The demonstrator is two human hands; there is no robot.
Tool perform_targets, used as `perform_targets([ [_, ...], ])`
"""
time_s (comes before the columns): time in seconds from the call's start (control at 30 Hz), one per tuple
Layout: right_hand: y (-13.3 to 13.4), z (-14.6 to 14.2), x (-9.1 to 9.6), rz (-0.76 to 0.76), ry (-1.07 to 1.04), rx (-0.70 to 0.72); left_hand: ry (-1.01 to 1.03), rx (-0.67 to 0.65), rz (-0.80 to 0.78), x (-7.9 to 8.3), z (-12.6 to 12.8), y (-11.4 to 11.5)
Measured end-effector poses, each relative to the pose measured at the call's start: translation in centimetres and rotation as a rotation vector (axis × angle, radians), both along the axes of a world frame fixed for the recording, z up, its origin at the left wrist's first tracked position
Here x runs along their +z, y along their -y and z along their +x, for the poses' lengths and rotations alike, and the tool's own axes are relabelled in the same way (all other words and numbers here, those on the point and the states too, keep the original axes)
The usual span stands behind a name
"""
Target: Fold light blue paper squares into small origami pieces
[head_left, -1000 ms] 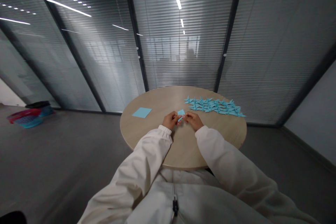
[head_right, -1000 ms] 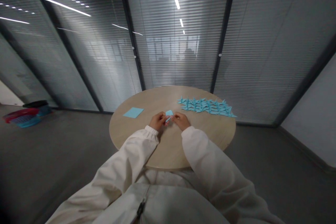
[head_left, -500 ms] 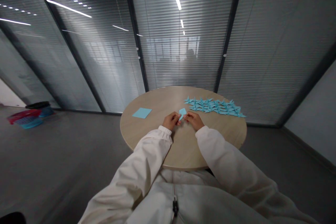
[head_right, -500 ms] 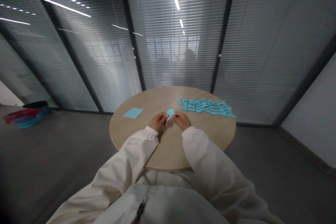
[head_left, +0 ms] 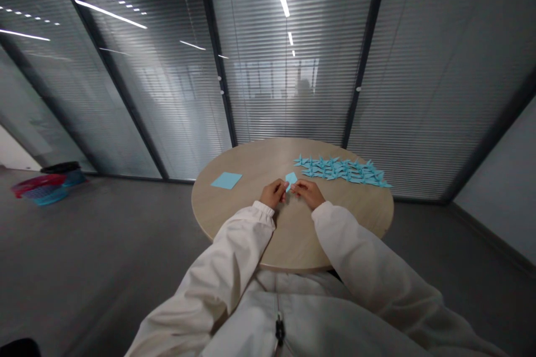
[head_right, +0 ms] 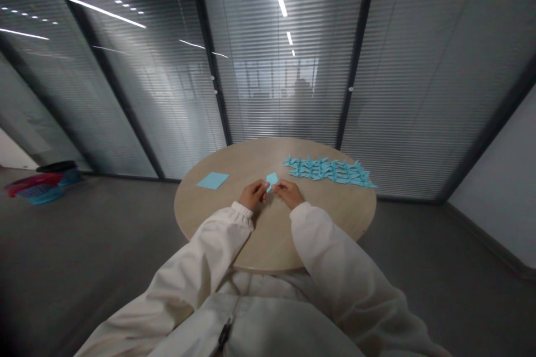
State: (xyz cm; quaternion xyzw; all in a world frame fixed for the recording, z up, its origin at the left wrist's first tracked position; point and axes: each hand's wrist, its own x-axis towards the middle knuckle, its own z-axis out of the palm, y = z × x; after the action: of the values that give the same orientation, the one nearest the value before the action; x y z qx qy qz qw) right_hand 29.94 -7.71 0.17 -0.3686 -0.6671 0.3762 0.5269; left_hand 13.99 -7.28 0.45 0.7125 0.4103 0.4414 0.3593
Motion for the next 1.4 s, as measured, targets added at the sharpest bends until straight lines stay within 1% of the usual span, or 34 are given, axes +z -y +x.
perform_targets([
  [0.17,0.10,-0.05,0.30,0.027,-0.005,0.006,-0.047,-0.031,0.030,0.00,-0.03,0.18],
  [0.33,0.03,-0.16,0.25,-0.016,-0.020,0.013,-0.134,0.016,0.094,0.14,-0.32,0.18],
  [0.47,-0.07,-0.20,0.12,-0.048,-0.042,0.029,-0.131,0.015,0.056,0.27,-0.22,0.36],
  [0.6,-0.06,-0.18,0.16,-0.027,-0.059,0.013,-0.080,-0.022,0.022,0.32,0.00,0.61],
  [0.7,0.01,-0.17,0.24,-0.023,-0.053,0.007,-0.076,-0.038,0.023,0.31,0.05,0.66],
  [0.83,-0.03,-0.18,0.19,-0.030,-0.053,0.001,-0.069,-0.018,0.028,0.30,-0.05,0.58],
  [1.13,-0.46,-0.28,-0.16,-0.099,-0.135,0.025,-0.073,0.005,0.020,-0.06,-0.16,0.24],
  [1.3,-0.38,-0.23,0.13,-0.093,-0.211,-0.016,-0.100,-0.017,0.016,-0.03,-0.19,0.28],
  [1.4,-0.37,-0.20,0.19,-0.086,-0.209,-0.023,-0.121,-0.015,0.017,0.14,-0.22,0.42],
])
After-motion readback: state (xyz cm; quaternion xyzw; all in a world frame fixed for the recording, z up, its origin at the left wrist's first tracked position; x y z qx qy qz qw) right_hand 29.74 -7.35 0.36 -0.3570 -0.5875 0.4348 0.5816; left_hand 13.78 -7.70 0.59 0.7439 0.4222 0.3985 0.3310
